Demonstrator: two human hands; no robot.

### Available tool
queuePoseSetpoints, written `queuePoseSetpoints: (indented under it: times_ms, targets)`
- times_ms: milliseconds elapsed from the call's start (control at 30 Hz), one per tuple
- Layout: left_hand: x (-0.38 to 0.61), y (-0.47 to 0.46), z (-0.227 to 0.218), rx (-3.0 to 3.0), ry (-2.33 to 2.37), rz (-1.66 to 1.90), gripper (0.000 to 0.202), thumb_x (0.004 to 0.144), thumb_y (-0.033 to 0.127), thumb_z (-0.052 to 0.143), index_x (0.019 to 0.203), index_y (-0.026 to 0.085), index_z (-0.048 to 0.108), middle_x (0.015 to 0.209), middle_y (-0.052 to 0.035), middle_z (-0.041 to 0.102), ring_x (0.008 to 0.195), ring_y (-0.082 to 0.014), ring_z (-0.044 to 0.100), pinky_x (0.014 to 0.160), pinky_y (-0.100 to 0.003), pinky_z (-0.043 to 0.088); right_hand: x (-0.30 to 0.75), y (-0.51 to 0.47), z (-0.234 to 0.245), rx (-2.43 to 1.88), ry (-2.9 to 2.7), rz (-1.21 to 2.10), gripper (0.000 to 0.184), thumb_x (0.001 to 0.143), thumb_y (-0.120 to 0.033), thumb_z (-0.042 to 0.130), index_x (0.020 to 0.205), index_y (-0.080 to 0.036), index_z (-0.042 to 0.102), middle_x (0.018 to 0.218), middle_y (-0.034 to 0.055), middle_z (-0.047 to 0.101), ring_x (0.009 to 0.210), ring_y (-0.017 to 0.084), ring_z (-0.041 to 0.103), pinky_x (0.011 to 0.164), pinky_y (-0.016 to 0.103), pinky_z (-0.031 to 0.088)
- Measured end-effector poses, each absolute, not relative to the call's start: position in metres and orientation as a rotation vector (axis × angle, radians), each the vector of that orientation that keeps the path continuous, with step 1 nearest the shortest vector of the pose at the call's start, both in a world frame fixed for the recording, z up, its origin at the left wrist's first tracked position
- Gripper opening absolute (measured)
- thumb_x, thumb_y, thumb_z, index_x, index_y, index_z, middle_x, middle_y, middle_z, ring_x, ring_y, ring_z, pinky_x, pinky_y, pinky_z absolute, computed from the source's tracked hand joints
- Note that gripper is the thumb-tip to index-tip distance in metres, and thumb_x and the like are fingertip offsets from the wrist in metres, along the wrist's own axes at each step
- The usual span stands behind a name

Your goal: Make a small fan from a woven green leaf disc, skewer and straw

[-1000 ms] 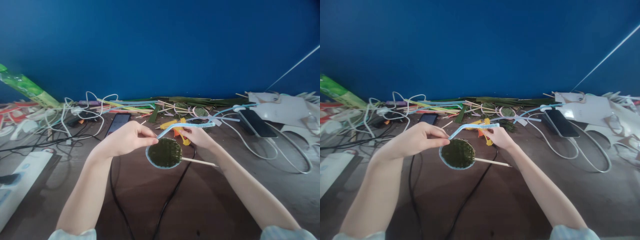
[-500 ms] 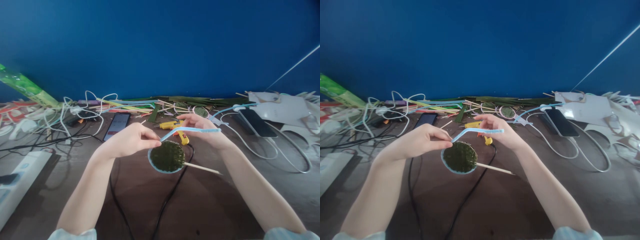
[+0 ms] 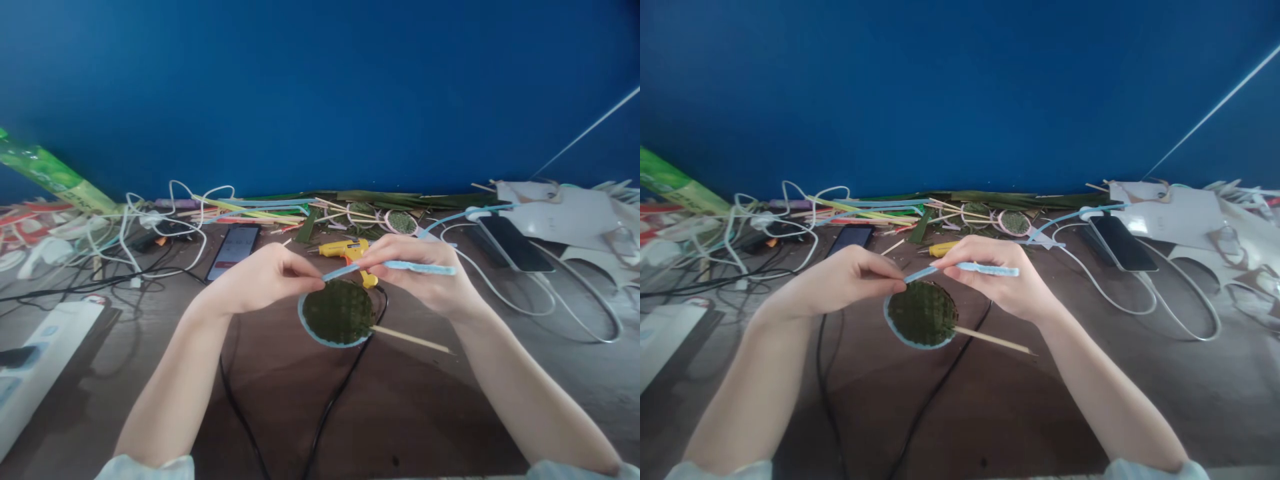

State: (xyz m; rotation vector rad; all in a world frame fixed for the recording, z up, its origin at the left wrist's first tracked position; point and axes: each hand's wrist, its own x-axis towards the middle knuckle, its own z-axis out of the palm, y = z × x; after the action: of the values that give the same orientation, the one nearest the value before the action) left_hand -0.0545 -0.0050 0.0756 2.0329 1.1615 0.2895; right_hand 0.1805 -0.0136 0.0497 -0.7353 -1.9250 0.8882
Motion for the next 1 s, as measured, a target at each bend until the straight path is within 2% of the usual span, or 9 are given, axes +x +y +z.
queuePoseSetpoints:
  times_ms: [367, 700, 1000]
  targets:
    - [-0.054, -0.004, 0.076, 2.012, 1.193, 0.348, 0.027, 0.075, 0.040, 0.057, 0.077, 0.019, 0.074, 0.073, 0.0035, 0.071, 0.066, -0.0113, 0.058, 0.060, -0.017, 0.042, 0.188, -0.020, 0.062, -0.745, -2.088, 0.794, 0.017, 0.083, -0.019, 0.054, 0.092, -0.025, 0.067, 0.095, 0.0034, 0.067, 0.087, 0.017, 0.061, 0.075, 0.032, 0.049]
    - [-0.054, -0.005, 0.078, 1.969, 1.214, 0.399, 0.025, 0.074, 0.038, 0.058, 0.073, 0.017, 0.073, 0.072, 0.0024, 0.071, 0.067, -0.0122, 0.059, 0.060, -0.018, 0.044, 0.189, -0.025, 0.060, -0.894, -1.971, 0.788, 0.002, 0.077, -0.019, 0.060, 0.079, -0.021, 0.060, 0.085, 0.0019, 0.067, 0.081, 0.017, 0.062, 0.071, 0.031, 0.048]
    - [-0.052, -0.005, 0.082, 1.960, 1.203, 0.434, 0.019, 0.074, 0.032, 0.059, 0.070, 0.019, 0.073, 0.069, 0.0049, 0.071, 0.065, -0.0095, 0.059, 0.061, -0.015, 0.043, 0.193, -0.027, 0.068, -0.939, -2.086, 0.735, 0.003, 0.078, -0.019, 0.058, 0.079, -0.021, 0.060, 0.084, 0.0007, 0.067, 0.082, 0.016, 0.062, 0.075, 0.031, 0.047]
